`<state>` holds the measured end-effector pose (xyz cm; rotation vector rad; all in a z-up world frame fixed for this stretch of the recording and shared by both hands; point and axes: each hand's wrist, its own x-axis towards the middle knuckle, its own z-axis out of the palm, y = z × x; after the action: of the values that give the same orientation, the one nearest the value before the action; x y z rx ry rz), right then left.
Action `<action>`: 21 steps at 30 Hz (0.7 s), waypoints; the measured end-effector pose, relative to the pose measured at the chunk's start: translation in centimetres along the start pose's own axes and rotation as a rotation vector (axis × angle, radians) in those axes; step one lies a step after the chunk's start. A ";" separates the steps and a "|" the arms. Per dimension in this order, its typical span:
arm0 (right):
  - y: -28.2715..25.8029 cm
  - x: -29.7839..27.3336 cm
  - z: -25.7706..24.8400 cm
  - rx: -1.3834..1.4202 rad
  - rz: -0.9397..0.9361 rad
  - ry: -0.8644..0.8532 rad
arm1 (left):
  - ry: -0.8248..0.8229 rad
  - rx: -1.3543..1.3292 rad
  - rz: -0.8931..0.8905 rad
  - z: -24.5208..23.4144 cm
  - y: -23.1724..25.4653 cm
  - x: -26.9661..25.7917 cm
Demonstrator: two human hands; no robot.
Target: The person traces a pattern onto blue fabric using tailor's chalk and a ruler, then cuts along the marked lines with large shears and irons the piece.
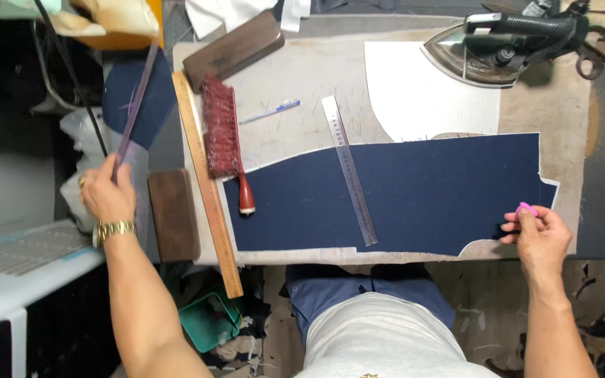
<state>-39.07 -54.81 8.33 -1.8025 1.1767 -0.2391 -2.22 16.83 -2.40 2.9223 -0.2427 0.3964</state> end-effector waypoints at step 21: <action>-5.5 -2.9 3.3 -0.041 0.003 0.007 | -0.295 0.055 -0.050 0.8 13.4 7.6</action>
<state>-35.18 -50.00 11.74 -1.8367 1.1975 -0.2215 2.75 2.57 1.04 3.0259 -0.1997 -0.0392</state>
